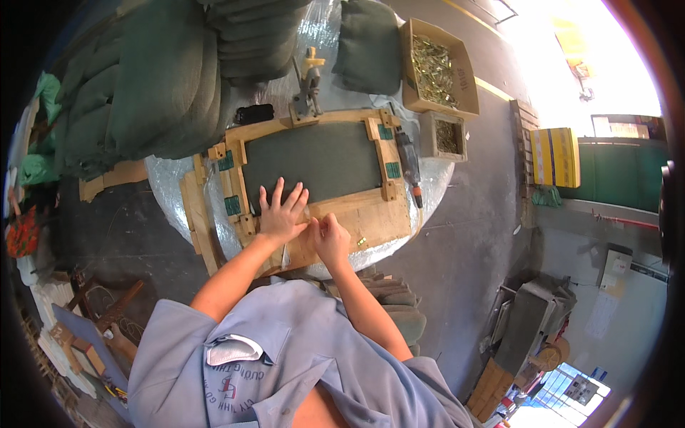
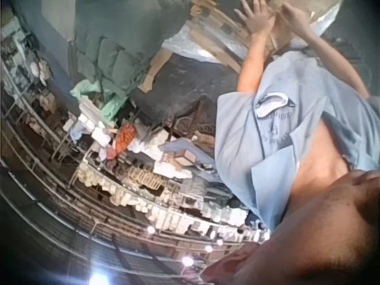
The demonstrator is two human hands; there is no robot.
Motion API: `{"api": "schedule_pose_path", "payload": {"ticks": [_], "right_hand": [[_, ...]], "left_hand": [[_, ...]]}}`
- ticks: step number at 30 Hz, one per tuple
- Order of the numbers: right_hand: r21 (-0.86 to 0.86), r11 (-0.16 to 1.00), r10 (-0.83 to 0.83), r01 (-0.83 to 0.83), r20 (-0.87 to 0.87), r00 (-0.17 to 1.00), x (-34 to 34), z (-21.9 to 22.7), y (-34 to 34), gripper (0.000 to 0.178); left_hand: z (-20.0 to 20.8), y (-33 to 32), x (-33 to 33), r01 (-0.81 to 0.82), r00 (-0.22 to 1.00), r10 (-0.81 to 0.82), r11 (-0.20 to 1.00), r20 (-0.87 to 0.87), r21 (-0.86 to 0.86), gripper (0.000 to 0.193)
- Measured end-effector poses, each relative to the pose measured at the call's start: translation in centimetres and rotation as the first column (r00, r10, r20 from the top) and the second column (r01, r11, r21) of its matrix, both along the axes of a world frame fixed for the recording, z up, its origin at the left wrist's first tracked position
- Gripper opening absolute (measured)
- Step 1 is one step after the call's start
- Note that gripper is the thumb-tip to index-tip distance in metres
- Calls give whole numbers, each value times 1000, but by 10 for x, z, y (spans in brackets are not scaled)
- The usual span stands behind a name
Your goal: The person places green cushion covers onto a wooden jig, aligns them, and uses a pneumatic staple gun to fasten the covers to the frame. The person repeats this process for multiple cushions, stacking completed units nearby.
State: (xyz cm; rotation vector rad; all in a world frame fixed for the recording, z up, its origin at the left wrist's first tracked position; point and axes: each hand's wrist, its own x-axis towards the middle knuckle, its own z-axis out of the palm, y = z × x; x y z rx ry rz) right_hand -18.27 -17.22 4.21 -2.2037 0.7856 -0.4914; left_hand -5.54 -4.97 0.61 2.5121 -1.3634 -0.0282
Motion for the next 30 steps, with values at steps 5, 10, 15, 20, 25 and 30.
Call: {"api": "schedule_pose_path", "payload": {"ticks": [5, 10, 15, 20, 25, 30], "right_hand": [[240, 971, -3, 14, -46, 999, -26, 30, 0, 30], [291, 955, 60, -57, -3, 998, -106, 32, 20, 22], [258, 961, 64, -99, 143, 988, -117, 17, 28, 16], [119, 991, 50, -57, 60, 997, -11, -6, 6, 20], [146, 985, 91, -89, -6, 996, 0, -13, -8, 29], [235, 964, 116, -124, 47, 992, 11, -8, -42, 23]], "left_hand": [[10, -2, 1, 5, 1000, -4, 998, -25, 67, 103], [0, -3, 0, -11, 1000, 12, 999, -12, 40, 107], [-6, 4, -1, -21, 1000, 23, 998, -17, 57, 103], [1, 1, -3, 3, 999, -3, 1000, -41, 14, 99], [3, 3, -9, -18, 997, 24, 997, -73, 73, 98], [17, 2, 20, -18, 986, 4, 997, -167, -81, 78]]}}
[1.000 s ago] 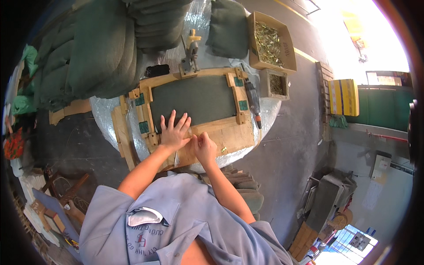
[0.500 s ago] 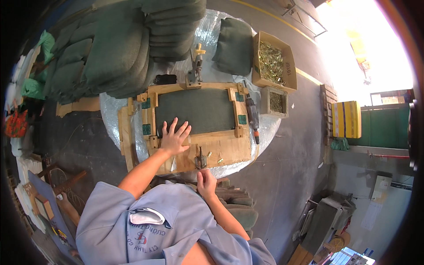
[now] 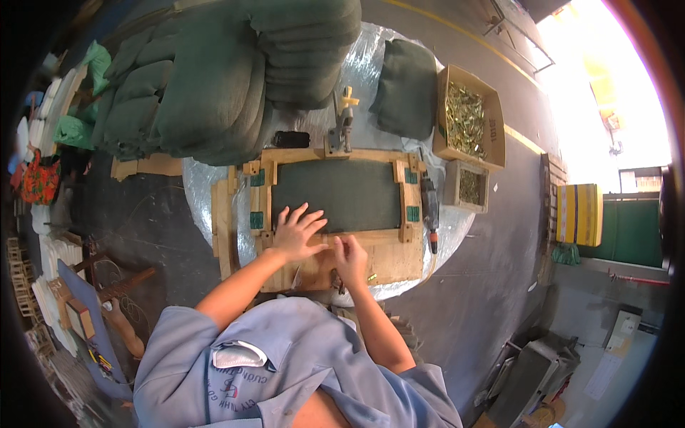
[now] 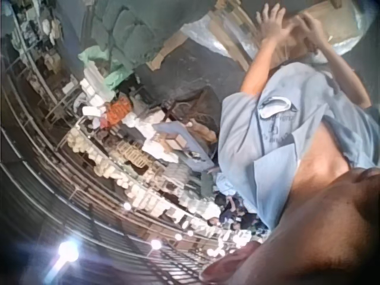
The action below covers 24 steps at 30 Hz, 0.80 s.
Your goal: The person places green cushion covers onto a wooden jig, aligns them, and uses a pneumatic staple gun to fasten the covers to the frame. The person repeats this process for multiple cushions, stacking completed units nearby.
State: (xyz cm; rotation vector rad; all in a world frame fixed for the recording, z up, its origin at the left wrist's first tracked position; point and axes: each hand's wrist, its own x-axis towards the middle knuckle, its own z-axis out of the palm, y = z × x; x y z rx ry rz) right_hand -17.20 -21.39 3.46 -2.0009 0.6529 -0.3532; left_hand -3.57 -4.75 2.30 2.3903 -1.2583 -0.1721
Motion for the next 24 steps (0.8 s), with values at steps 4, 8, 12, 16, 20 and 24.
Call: {"api": "schedule_pose_path", "payload": {"ticks": [4, 8, 12, 16, 20, 24], "right_hand": [[-51, 975, -209, 216, 126, 970, 57, 16, -117, 16], [-532, 844, 1, 69, 130, 992, 142, 25, -217, 28], [-607, 674, 401, -421, -178, 899, 175, 0, -242, 32], [-645, 610, 387, -460, -263, 884, 179, 4, -237, 37], [-656, 600, 356, -457, -293, 888, 185, 6, -232, 35], [-671, 618, 342, -409, -238, 909, 191, 5, -232, 28]], "left_hand": [[25, 16, 96, -275, 953, 290, 950, 88, -148, 66], [12, 13, 156, -237, 972, 231, 946, -51, -220, 77], [6, 1, 156, -243, 967, 233, 965, -100, -96, 81], [2, -11, 153, -253, 967, 248, 959, 54, 129, 78], [1, -10, 145, -246, 969, 240, 955, 55, 166, 76], [4, -14, 156, -264, 963, 258, 961, 71, 78, 71]]}}
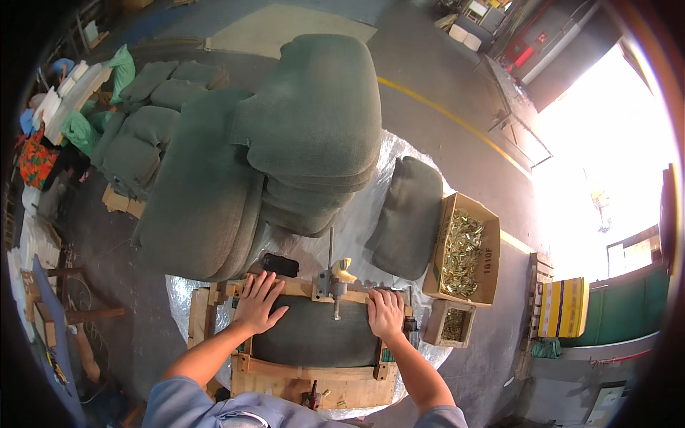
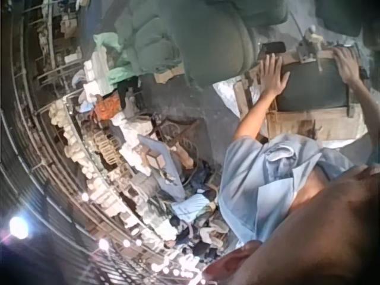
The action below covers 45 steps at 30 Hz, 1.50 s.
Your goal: The person places green cushion covers onto a wooden jig, aligns them, and uses a pneumatic staple gun to fasten the covers to the frame. The person repeats this process for multiple cushions, stacking completed units nearby.
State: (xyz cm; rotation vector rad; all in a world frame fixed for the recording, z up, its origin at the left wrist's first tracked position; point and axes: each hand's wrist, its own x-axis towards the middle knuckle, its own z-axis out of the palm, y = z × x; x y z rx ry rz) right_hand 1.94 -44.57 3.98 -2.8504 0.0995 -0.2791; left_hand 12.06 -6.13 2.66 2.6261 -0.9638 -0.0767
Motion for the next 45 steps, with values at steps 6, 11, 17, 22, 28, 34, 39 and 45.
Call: {"api": "schedule_pose_path", "payload": {"ticks": [6, 11, 17, 22, 28, 34, 39, 45], "right_hand": [[11, 994, -106, 106, 15, 994, 18, -15, 2, 23], [20, 995, -97, 96, 62, 993, 16, -13, 14, 23], [-66, 992, -109, 106, -48, 993, 6, -20, 21, 23], [-127, 934, -342, 335, -36, 939, -5, -19, 35, 42], [274, 945, -211, 177, 100, 972, -128, -13, 141, 48], [416, 806, -432, 422, -76, 899, -296, -21, 234, 43], [556, 731, -379, 395, -150, 913, -292, -12, 241, 36], [734, 563, -465, 380, -99, 880, -244, 28, 198, 20]], "left_hand": [[0, -31, 41, 13, 999, -15, 997, -31, -72, 52], [-17, -30, 41, -12, 1000, 12, 998, 2, -54, 52], [1, -33, 32, -72, 984, 81, 996, -160, 61, 66], [-2, -34, 19, -190, 982, 190, 982, -2, -16, 43], [18, 60, -84, -386, 901, 422, 887, 105, -252, 53], [-30, 198, -184, -880, 427, 889, 451, -165, 153, 86], [-43, 255, -196, -877, 361, 760, 474, -541, 81, 87], [9, 299, -222, -863, 435, 842, 491, -319, 118, 70]]}}
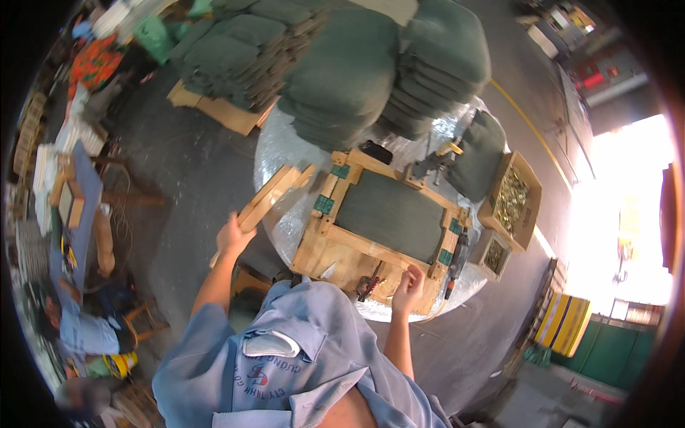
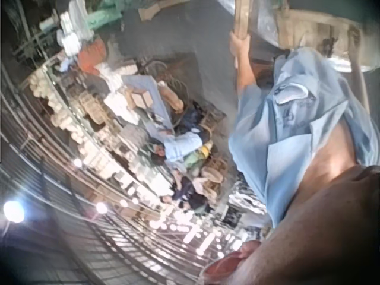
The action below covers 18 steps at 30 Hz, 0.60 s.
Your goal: The person places green cushion covers onto a wooden jig, aligns them, and uses a pneumatic staple gun to fasten the covers to the frame. The person repeats this process for multiple cushions, stacking completed units nearby.
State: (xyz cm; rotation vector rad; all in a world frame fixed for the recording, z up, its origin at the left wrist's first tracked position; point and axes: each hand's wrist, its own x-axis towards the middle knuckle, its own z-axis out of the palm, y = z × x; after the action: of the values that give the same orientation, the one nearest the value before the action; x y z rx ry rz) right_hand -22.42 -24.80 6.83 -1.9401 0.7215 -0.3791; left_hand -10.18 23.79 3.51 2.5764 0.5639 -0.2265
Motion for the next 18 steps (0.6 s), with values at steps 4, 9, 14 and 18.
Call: {"api": "schedule_pose_path", "payload": {"ticks": [4, 9, 14, 18], "right_hand": [[56, 992, -119, 115, 63, 991, -2, 18, -15, 18], [123, 989, -83, 80, 14, 996, -5, 9, 3, 17], [176, 984, 4, -3, -8, 1000, -4, 23, 38, 16], [211, 976, -39, 43, -24, 999, -22, 22, 41, 17]], "left_hand": [[20, 11, -32, 131, 964, -138, 990, 228, 44, 76], [36, -41, 9, 452, 748, -482, 873, 457, 182, 75], [58, -170, 94, 647, 512, -670, 713, 537, 272, 65], [62, -272, 150, 775, 359, -795, 546, 489, 319, 71]]}}
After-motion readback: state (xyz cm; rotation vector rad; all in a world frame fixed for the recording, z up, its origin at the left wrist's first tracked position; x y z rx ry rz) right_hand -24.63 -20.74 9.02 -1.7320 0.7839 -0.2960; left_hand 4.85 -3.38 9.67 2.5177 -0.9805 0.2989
